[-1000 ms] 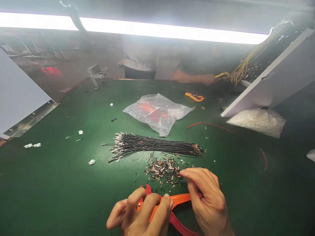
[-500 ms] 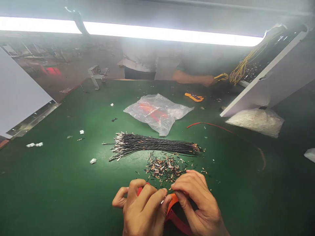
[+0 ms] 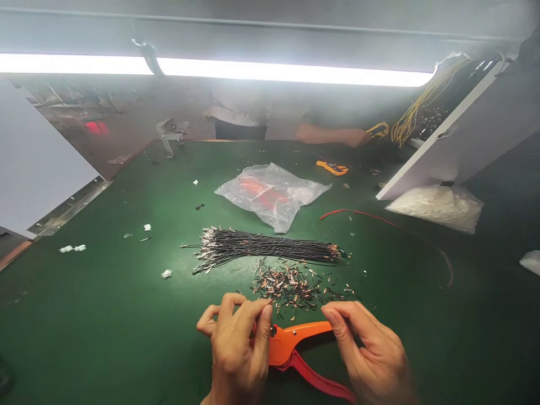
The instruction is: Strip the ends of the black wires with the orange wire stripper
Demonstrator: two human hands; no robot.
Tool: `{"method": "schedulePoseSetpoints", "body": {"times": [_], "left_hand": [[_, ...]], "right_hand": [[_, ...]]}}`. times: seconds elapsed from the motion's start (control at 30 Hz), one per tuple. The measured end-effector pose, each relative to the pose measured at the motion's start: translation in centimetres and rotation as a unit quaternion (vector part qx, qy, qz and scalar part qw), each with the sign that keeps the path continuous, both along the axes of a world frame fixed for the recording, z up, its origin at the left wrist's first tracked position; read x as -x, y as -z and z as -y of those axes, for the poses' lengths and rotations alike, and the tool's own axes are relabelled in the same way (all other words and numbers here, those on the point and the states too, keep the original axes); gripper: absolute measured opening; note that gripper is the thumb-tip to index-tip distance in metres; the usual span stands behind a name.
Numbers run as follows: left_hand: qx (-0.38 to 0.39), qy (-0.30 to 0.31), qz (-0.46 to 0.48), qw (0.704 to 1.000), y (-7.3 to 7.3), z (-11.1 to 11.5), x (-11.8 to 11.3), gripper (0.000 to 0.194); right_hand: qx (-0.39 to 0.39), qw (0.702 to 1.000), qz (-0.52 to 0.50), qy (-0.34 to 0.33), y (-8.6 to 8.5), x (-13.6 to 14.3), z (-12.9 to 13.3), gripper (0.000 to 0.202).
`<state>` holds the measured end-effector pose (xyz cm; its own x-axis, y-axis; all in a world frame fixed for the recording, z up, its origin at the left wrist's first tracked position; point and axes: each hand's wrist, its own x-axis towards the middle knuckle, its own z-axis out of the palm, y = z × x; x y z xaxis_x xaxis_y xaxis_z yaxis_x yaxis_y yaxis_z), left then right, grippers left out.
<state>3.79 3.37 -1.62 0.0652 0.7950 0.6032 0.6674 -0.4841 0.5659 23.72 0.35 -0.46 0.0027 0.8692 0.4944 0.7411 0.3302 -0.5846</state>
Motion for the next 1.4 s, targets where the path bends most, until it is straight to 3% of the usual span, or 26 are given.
{"method": "schedulePoseSetpoints", "body": {"times": [0.1, 0.2, 0.23, 0.27, 0.3, 0.4, 0.47, 0.7, 0.8, 0.87, 0.9, 0.97, 1.03, 1.1, 1.17, 1.3, 1.4], "left_hand": [[-0.001, -0.011, -0.002, 1.000, -0.1, -0.4, 0.4, 0.018], [-0.012, -0.019, 0.004, 1.000, -0.3, -0.5, 0.7, 0.017], [-0.015, -0.020, 0.006, 1.000, -0.4, -0.5, 0.8, 0.017], [-0.019, -0.019, 0.007, 1.000, -0.4, -0.5, 0.8, 0.016], [-0.023, -0.016, 0.008, 1.000, -0.5, -0.5, 0.9, 0.016], [-0.036, 0.004, 0.013, 0.999, -0.7, -0.2, 1.1, 0.014], [-0.045, 0.014, 0.017, 0.999, -1.0, -0.1, 1.1, 0.014], [-0.087, 0.009, 0.032, 0.996, -1.9, -0.2, 1.8, 0.015], [-0.102, -0.016, 0.031, 0.994, -2.2, -0.6, 2.3, 0.014], [-0.106, -0.028, 0.027, 0.994, -2.3, -0.8, 2.5, 0.014], [-0.104, -0.028, 0.024, 0.994, -2.3, -0.8, 2.5, 0.014], [-0.100, -0.017, 0.015, 0.995, -2.1, -0.8, 2.3, 0.013], [-0.094, -0.001, 0.002, 0.996, -1.9, -0.7, 2.0, 0.014], [-0.092, 0.009, -0.012, 0.996, -1.6, -0.6, 1.7, 0.015], [-0.097, 0.010, -0.028, 0.995, -1.6, -0.6, 1.6, 0.016], [-0.107, -0.007, -0.061, 0.992, -2.1, -0.6, 1.7, 0.017], [-0.100, -0.008, -0.063, 0.993, -2.5, -0.3, 1.7, 0.020]], "right_hand": [[-0.008, 0.995, 0.078, -0.055, -0.9, -0.3, 0.7, 0.011], [0.010, 0.966, 0.219, -0.135, -0.3, 0.1, 1.9, 0.039], [0.008, 0.958, 0.254, -0.130, 0.4, 0.3, 2.4, 0.048], [-0.008, 0.953, 0.293, -0.080, 1.2, 0.4, 2.9, 0.043], [0.022, 0.947, 0.315, -0.053, 1.9, 0.5, 3.4, 0.049], [0.061, 0.945, 0.311, -0.079, 3.0, 0.5, 3.9, 0.087], [0.092, 0.944, 0.301, -0.103, 2.5, 0.5, 3.4, 0.097], [0.275, 0.897, 0.293, -0.182, -2.7, 0.3, 0.3, 0.054], [0.342, 0.909, 0.146, -0.188, -4.5, -1.7, -0.9, 0.039], [0.409, 0.890, -0.045, -0.195, -4.6, -3.0, -1.4, 0.035], [0.432, 0.863, -0.168, -0.201, -4.3, -3.4, -1.5, 0.036], [0.414, 0.774, -0.418, -0.236, -3.1, -3.3, -1.5, 0.042], [0.380, 0.687, -0.555, -0.274, -1.8, -2.2, -1.3, 0.058], [0.374, 0.634, -0.613, -0.289, -0.9, -0.6, -1.0, 0.062], [0.376, 0.612, -0.637, -0.281, -0.4, 0.8, -0.5, 0.054], [0.373, 0.601, -0.649, -0.280, 0.2, 2.0, 0.5, 0.045], [0.355, 0.626, -0.617, -0.319, 0.9, 2.4, 0.9, 0.056]]}}
